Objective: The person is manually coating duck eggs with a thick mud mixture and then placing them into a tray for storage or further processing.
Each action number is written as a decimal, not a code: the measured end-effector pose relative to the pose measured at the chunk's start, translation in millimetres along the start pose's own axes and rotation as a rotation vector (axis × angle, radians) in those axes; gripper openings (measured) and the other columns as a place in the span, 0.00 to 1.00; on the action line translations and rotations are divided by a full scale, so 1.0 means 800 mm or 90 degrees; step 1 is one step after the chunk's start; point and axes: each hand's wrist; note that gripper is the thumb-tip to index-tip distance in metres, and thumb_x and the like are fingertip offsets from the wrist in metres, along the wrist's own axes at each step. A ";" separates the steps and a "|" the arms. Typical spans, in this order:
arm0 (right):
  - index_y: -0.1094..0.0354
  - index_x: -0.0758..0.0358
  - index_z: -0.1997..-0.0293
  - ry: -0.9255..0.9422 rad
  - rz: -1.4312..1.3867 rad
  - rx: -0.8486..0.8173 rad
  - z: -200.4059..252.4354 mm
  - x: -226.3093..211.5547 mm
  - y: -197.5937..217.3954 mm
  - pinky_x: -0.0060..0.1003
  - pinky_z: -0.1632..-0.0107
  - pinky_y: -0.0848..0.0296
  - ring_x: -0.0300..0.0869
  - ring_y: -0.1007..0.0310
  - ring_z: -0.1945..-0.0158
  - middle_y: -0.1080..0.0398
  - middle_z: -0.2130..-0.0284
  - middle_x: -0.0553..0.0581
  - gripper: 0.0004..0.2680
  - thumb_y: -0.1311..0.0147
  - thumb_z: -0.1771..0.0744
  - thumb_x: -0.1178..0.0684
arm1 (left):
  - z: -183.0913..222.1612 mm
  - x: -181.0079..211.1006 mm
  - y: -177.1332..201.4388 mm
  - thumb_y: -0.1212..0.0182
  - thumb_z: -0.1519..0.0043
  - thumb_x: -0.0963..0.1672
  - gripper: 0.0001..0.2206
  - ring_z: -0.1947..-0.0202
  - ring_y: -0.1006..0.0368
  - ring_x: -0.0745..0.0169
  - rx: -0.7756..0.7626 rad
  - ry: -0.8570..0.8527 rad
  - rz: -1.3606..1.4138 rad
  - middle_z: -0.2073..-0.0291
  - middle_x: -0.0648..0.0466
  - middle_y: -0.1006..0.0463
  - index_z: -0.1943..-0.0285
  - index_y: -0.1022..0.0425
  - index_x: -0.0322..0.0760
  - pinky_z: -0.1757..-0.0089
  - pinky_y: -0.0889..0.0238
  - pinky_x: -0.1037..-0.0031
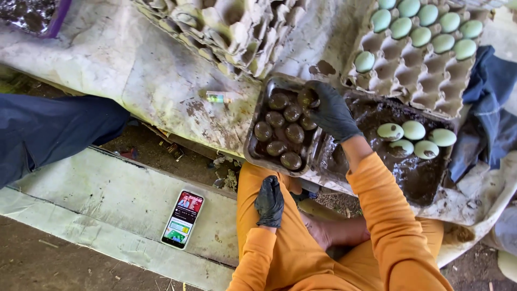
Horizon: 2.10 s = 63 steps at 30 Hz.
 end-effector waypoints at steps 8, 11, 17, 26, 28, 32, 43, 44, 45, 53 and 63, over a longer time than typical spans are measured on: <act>0.42 0.60 0.31 0.188 0.209 -0.049 -0.051 0.052 -0.037 0.58 0.44 0.29 0.68 0.33 0.44 0.35 0.48 0.72 0.25 0.43 0.36 0.46 | -0.087 0.045 0.056 0.34 0.40 0.47 0.08 0.74 0.21 0.59 -0.030 0.007 0.070 0.70 0.58 0.19 0.57 0.19 0.43 0.74 0.25 0.75; 0.40 0.60 0.34 0.186 0.258 -0.058 -0.060 0.086 -0.060 0.58 0.45 0.27 0.67 0.32 0.46 0.33 0.51 0.69 0.23 0.44 0.36 0.46 | -0.087 0.045 0.058 0.34 0.40 0.47 0.07 0.74 0.21 0.60 -0.040 0.017 0.064 0.71 0.60 0.19 0.58 0.19 0.45 0.74 0.25 0.76; 0.43 0.61 0.30 0.175 0.198 -0.042 -0.043 0.074 -0.047 0.61 0.47 0.27 0.69 0.35 0.46 0.35 0.49 0.73 0.26 0.46 0.36 0.46 | -0.079 0.038 0.047 0.35 0.39 0.48 0.06 0.75 0.22 0.60 -0.045 0.020 0.060 0.72 0.61 0.19 0.58 0.19 0.47 0.75 0.26 0.75; 0.41 0.52 0.36 -0.235 0.486 0.115 0.136 0.075 0.082 0.60 0.43 0.36 0.66 0.36 0.43 0.35 0.46 0.69 0.21 0.44 0.36 0.45 | -0.009 0.002 -0.010 0.36 0.39 0.50 0.09 0.77 0.23 0.58 -0.031 -0.013 0.028 0.73 0.59 0.20 0.55 0.17 0.50 0.76 0.27 0.72; 0.52 0.54 0.23 -0.475 0.467 0.051 0.179 0.092 0.090 0.70 0.33 0.46 0.76 0.45 0.32 0.40 0.34 0.80 0.31 0.44 0.36 0.42 | 0.025 -0.013 -0.031 0.35 0.39 0.50 0.09 0.78 0.23 0.59 -0.033 -0.017 0.019 0.74 0.59 0.20 0.55 0.17 0.51 0.77 0.28 0.72; 0.47 0.56 0.26 -0.318 0.499 0.013 0.239 0.107 0.065 0.64 0.41 0.35 0.71 0.38 0.38 0.39 0.40 0.78 0.30 0.46 0.37 0.42 | 0.016 -0.025 -0.025 0.37 0.38 0.51 0.11 0.76 0.23 0.52 -0.028 -0.037 -0.008 0.71 0.56 0.19 0.50 0.18 0.52 0.75 0.27 0.66; 0.45 0.64 0.26 -0.232 0.427 0.104 0.258 0.133 0.060 0.63 0.49 0.25 0.71 0.28 0.47 0.28 0.52 0.76 0.30 0.48 0.38 0.45 | -0.023 -0.001 0.023 0.41 0.35 0.52 0.09 0.79 0.22 0.48 -0.166 -0.003 0.001 0.74 0.56 0.19 0.53 0.20 0.53 0.79 0.27 0.59; 0.37 0.54 0.31 -0.245 0.412 0.119 0.260 0.126 0.067 0.60 0.49 0.24 0.66 0.27 0.49 0.26 0.55 0.68 0.24 0.48 0.37 0.44 | -0.021 -0.005 0.018 0.41 0.35 0.52 0.09 0.78 0.23 0.49 -0.176 -0.001 -0.002 0.74 0.57 0.18 0.53 0.20 0.53 0.80 0.28 0.60; 0.29 0.44 0.37 -0.259 0.397 0.129 0.264 0.119 0.071 0.57 0.48 0.24 0.62 0.25 0.50 0.25 0.57 0.60 0.19 0.48 0.36 0.42 | -0.014 -0.011 0.016 0.40 0.35 0.51 0.08 0.78 0.23 0.51 -0.188 0.005 -0.008 0.73 0.58 0.18 0.53 0.21 0.54 0.80 0.28 0.60; 0.34 0.50 0.43 -0.217 0.408 0.067 0.245 0.169 0.038 0.63 0.46 0.31 0.68 0.30 0.49 0.32 0.57 0.64 0.21 0.45 0.40 0.38 | -0.028 -0.001 0.019 0.43 0.33 0.52 0.07 0.78 0.22 0.50 -0.229 0.034 -0.029 0.75 0.59 0.20 0.57 0.23 0.56 0.80 0.28 0.61; 0.42 0.60 0.29 -0.171 0.327 -0.048 0.252 0.145 0.008 0.58 0.48 0.22 0.68 0.28 0.48 0.30 0.51 0.74 0.37 0.41 0.43 0.29 | -0.046 0.016 0.035 0.44 0.32 0.53 0.07 0.76 0.21 0.52 -0.240 0.074 -0.037 0.79 0.62 0.22 0.60 0.24 0.59 0.78 0.27 0.62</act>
Point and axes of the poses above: each hand's wrist, its own z-axis away from the middle knuckle, its own y-axis out of the back of the hand, x = y × z
